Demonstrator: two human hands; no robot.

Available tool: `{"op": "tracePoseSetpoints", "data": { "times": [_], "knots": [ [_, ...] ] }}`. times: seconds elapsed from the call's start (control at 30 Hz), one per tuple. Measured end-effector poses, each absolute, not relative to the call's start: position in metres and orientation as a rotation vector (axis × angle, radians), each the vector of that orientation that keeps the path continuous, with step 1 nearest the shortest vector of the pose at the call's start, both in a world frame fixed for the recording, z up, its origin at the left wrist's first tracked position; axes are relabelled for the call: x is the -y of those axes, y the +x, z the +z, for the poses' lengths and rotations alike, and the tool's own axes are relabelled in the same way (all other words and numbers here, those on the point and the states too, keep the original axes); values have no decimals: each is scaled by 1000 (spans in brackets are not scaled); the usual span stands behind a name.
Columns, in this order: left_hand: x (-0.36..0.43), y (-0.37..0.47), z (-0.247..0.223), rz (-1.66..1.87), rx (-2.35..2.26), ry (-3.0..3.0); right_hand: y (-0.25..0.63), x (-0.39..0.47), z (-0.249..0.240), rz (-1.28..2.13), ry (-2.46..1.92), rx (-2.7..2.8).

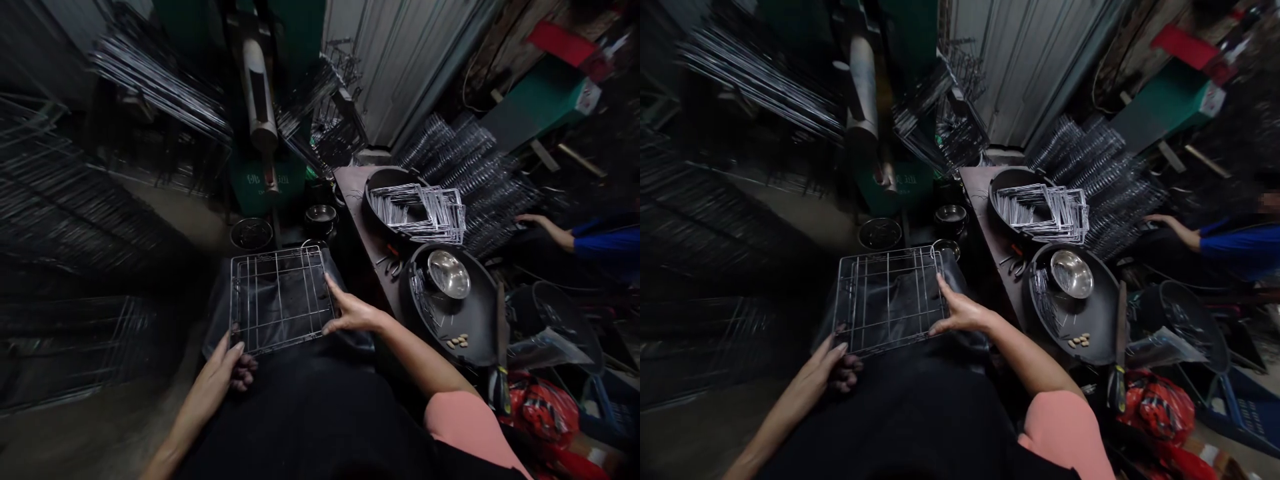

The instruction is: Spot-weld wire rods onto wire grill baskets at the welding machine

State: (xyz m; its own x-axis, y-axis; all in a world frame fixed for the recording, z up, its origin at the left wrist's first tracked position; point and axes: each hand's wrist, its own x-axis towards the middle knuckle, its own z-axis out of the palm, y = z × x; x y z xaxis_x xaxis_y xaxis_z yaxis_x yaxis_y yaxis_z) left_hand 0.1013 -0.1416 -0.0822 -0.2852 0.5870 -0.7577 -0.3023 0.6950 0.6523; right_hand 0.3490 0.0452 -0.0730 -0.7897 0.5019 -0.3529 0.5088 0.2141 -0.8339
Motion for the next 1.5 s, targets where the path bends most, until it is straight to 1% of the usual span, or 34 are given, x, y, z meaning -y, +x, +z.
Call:
{"op": "tracePoseSetpoints", "data": {
  "times": [0.13, 0.3, 0.4, 0.5, 0.6, 0.67, 0.9, 1.1, 1.23, 1.5],
  "knots": [
    [143, 106, -86, 1040, -1540, 160, 350, -46, -73, -1693, 996, -2424],
    [151, 100, -82, 1132, -1775, 423, 356, -41, -72, -1731, 1010, -2463],
    [148, 97, -76, 1150, -1780, 479, 356, -36, -76, -1780, 1142, -2443],
    [144, 95, -74, 1149, -1729, 429, 348, -33, -85, -1803, 1372, -2452],
    [142, 94, -74, 1141, -1703, 417, 336, -34, -93, -1662, 1625, -2623],
    [142, 93, -75, 1130, -1701, 423, 328, -36, -96, -1527, 1700, -2757],
    [142, 88, -73, 1094, -1749, 409, 320, -32, -93, -1160, 1681, -2969],
    [140, 89, -69, 1034, -1850, 411, 319, -29, -88, -981, 1663, -3031],
    [140, 87, -74, 1008, -1890, 483, 317, -28, -86, -940, 1626, -3023],
    [143, 84, -84, 990, -1892, 601, 317, -26, -84, -1032, 1574, -2981]
  ]
}}
